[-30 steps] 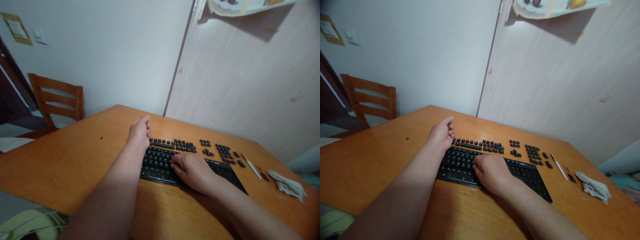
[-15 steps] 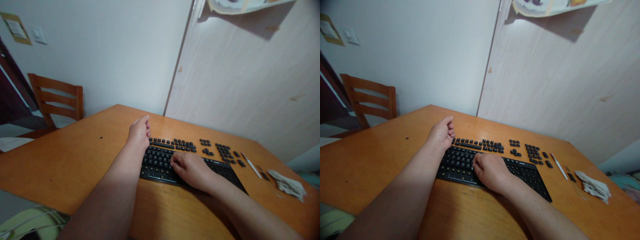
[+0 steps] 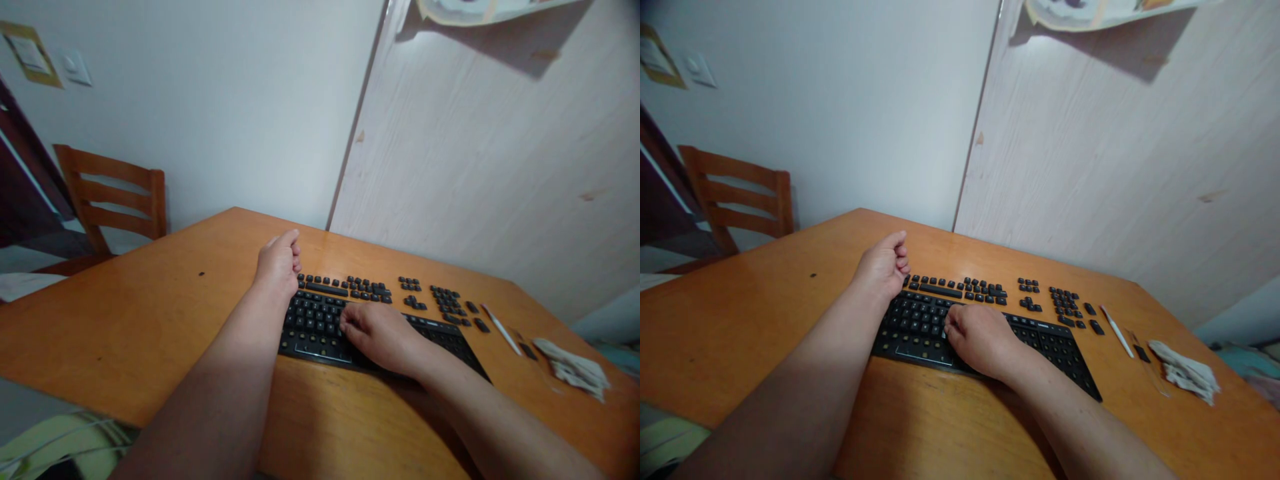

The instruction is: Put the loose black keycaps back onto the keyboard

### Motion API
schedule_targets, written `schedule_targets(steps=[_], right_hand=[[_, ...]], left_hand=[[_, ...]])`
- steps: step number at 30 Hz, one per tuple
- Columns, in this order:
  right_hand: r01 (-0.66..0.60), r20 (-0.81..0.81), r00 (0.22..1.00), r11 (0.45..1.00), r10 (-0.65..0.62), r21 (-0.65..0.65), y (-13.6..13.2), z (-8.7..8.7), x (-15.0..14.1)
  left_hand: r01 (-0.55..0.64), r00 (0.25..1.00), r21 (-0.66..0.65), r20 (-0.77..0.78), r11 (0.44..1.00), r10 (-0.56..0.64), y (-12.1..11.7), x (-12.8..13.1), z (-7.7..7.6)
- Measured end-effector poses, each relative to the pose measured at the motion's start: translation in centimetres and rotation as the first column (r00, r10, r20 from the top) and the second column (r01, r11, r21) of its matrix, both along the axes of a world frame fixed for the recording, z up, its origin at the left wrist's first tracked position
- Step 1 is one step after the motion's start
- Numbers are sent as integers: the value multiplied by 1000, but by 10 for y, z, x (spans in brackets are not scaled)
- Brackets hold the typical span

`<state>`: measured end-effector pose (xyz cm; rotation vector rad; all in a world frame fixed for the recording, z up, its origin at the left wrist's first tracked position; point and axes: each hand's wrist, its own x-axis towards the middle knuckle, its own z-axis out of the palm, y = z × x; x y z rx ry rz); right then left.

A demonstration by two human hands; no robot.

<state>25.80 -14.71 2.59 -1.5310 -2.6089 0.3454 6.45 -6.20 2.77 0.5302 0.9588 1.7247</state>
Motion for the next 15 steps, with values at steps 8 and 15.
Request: schedule_targets(steps=[8, 15], right_hand=[[-28, -59, 998, 1000, 27, -15, 1, -5, 4], [-19, 17, 1000, 993, 17, 115, -13, -8, 0]], left_hand=[[-12, 1000, 11, -13, 1000, 12, 1, 1, -1], [-13, 1000, 5, -7, 1000, 13, -2, 1, 1]])
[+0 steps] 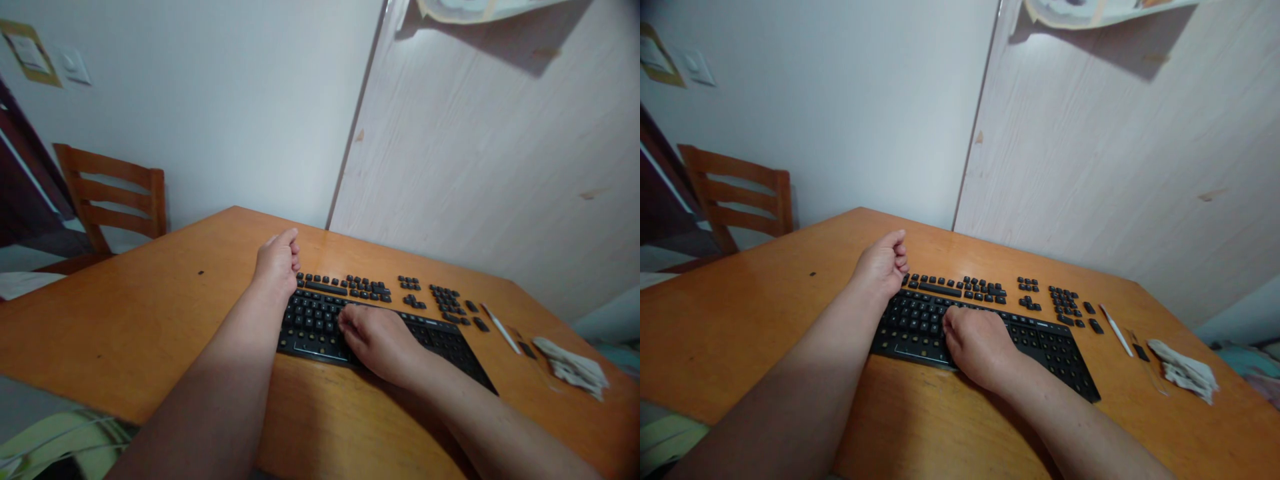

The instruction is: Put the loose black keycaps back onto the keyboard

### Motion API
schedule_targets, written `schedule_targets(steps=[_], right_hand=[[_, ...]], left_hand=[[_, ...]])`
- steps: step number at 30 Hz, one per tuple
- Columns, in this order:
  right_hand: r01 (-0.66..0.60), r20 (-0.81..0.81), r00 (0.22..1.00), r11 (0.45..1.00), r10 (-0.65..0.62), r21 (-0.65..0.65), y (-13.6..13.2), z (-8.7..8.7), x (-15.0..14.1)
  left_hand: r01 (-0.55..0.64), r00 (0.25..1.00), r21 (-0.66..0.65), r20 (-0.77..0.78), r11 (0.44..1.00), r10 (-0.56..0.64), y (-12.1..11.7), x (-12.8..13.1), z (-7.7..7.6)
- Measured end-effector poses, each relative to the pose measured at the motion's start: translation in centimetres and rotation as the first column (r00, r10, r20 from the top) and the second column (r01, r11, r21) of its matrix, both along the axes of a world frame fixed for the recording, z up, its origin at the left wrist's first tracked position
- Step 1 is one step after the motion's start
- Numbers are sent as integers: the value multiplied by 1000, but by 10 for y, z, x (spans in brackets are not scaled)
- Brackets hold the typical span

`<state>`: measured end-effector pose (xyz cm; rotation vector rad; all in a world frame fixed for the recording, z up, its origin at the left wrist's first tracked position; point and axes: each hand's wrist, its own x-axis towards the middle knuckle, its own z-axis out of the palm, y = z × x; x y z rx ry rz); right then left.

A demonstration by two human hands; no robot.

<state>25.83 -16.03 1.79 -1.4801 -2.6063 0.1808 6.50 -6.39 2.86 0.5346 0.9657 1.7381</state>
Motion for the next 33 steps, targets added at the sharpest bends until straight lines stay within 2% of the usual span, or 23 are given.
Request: schedule_targets(steps=[8, 15, 23, 28, 33], right_hand=[[-110, 150, 985, 986, 90, 129, -5, 0, -1], [-100, 40, 995, 990, 97, 98, -4, -3, 2], [-190, 195, 970, 956, 146, 225, -6, -5, 2], [-224, 199, 962, 958, 188, 179, -6, -3, 5], [-190, 150, 974, 974, 171, 120, -6, -1, 7]], left_hand=[[-15, 1000, -4, 0, 1000, 15, 1, 0, 0], [-16, 1000, 6, -13, 1000, 16, 2, 0, -2], [-22, 1000, 1, -8, 1000, 22, 1, 1, -1], [-24, 1000, -1, -10, 1000, 24, 1, 0, -1], [-28, 1000, -6, -8, 1000, 28, 2, 0, -2]])
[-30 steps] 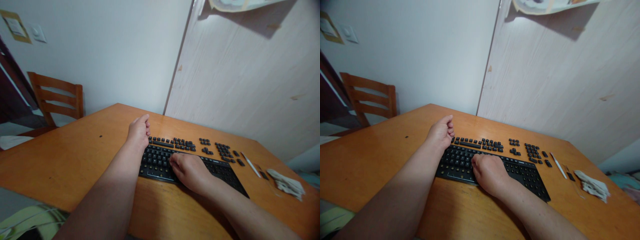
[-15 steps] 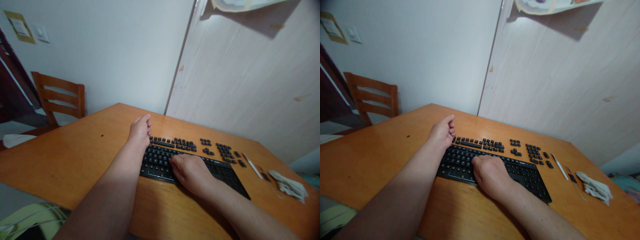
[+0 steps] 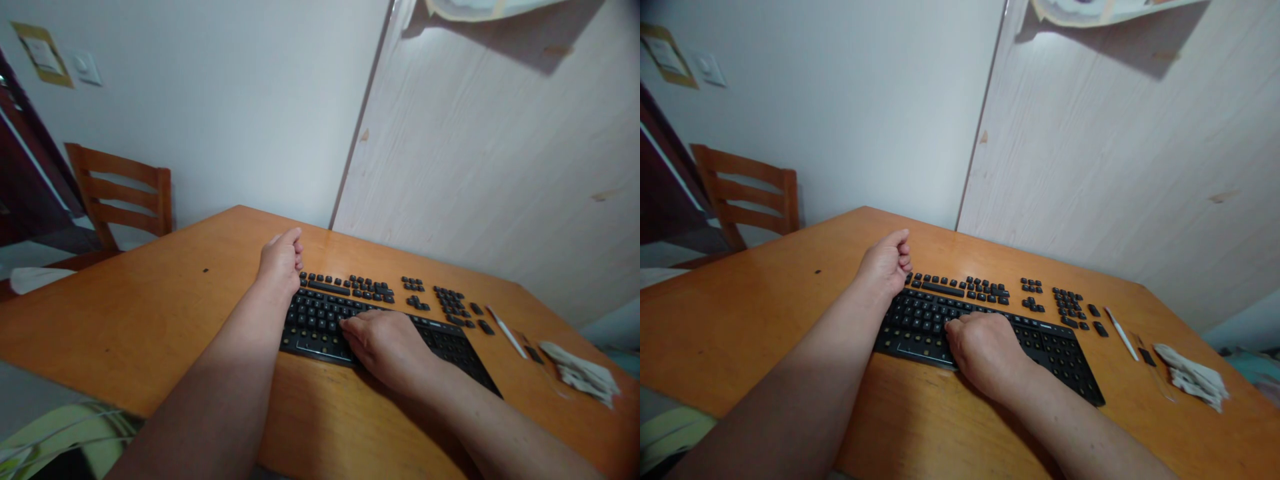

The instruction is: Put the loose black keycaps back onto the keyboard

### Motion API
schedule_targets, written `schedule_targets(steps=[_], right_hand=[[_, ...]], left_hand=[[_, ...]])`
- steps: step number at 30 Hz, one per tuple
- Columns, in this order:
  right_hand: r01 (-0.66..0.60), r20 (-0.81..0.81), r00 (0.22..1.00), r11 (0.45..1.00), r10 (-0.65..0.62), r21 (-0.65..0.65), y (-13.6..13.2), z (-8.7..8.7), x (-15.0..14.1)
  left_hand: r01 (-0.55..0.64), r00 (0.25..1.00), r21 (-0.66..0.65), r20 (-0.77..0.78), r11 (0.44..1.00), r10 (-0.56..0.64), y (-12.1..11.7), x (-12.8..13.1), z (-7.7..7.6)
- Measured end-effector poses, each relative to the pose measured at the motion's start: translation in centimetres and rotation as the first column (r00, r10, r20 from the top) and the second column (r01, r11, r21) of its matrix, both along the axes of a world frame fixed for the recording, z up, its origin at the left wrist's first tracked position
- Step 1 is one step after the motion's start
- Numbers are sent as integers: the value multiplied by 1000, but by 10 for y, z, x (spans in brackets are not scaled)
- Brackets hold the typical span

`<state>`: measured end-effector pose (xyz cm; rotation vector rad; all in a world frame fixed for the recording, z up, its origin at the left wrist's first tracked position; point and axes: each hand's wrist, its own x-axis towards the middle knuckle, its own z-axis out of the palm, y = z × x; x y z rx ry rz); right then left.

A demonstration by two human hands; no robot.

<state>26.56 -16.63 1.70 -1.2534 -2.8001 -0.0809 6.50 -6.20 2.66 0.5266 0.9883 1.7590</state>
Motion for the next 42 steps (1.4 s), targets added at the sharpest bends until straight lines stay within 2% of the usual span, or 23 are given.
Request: schedule_targets(steps=[6, 13, 31, 42], right_hand=[[49, 8, 999, 997, -49, 58, -3, 1, -5], [62, 22, 998, 987, -66, 148, -8, -6, -10], [-4, 115, 993, 996, -6, 86, -10, 2, -10], [-34, 139, 990, 991, 16, 129, -9, 0, -12]], left_hand=[[4, 1000, 3, -5, 1000, -4, 0, 0, 0], [2, 1000, 5, -5, 1000, -2, 0, 0, 0], [3, 1000, 12, -19, 1000, -3, 0, 2, -2], [12, 998, 7, -57, 1000, -12, 0, 3, -4]])
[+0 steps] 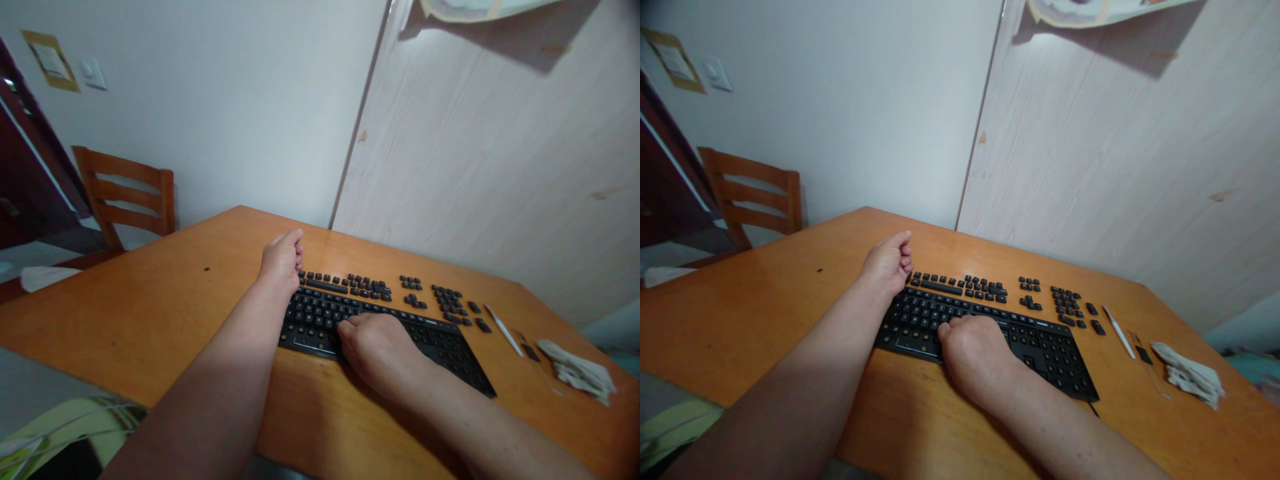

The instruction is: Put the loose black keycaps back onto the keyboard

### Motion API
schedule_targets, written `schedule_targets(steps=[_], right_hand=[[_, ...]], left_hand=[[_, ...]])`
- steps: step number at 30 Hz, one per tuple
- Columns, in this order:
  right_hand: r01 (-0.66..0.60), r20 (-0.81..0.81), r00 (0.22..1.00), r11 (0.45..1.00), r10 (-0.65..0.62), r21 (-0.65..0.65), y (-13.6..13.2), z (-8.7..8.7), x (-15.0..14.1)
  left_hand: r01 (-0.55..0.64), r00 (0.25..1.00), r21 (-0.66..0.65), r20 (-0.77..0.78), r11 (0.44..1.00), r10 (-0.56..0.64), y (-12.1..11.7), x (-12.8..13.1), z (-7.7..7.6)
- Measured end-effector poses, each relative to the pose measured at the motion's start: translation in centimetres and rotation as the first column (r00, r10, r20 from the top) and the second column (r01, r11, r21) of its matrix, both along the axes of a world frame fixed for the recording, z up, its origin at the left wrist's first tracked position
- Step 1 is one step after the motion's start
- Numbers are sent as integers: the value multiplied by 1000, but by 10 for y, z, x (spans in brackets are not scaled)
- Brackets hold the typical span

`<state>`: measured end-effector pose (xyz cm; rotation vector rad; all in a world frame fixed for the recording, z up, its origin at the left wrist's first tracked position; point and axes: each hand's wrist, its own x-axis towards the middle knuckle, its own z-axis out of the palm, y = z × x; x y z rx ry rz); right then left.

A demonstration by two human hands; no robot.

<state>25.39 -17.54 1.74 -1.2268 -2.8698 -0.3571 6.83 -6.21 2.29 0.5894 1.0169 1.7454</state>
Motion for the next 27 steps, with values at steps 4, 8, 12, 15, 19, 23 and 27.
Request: schedule_targets(steps=[4, 8, 12, 15, 19, 23, 27], right_hand=[[-6, 7, 1000, 1000, 6, -2, 1, 0, -1], [-22, 16, 1000, 1000, 22, -9, 1, -2, -3], [-32, 9, 999, 999, 32, -44, 1, -3, -3], [-13, -25, 1000, 998, 12, -65, 4, 2, 1], [59, -49, 997, 989, -66, -134, 11, 18, 14], [145, -3, 989, 975, -148, -170, 16, 35, 30], [103, 11, 995, 972, -103, -213, 15, 39, 38]], left_hand=[[-5, 1000, 6, -20, 1000, 5, -1, 0, 0], [-27, 996, 20, -81, 999, 29, -3, 2, 0], [-43, 988, 32, -144, 999, 48, -5, 4, 0], [-45, 984, 45, -173, 998, 52, -6, 4, 0], [-47, 979, 71, -193, 996, 59, -7, 2, 2], [-51, 973, 86, -220, 995, 69, -7, 0, 3], [-46, 958, 91, -277, 995, 70, -6, 0, 1]])
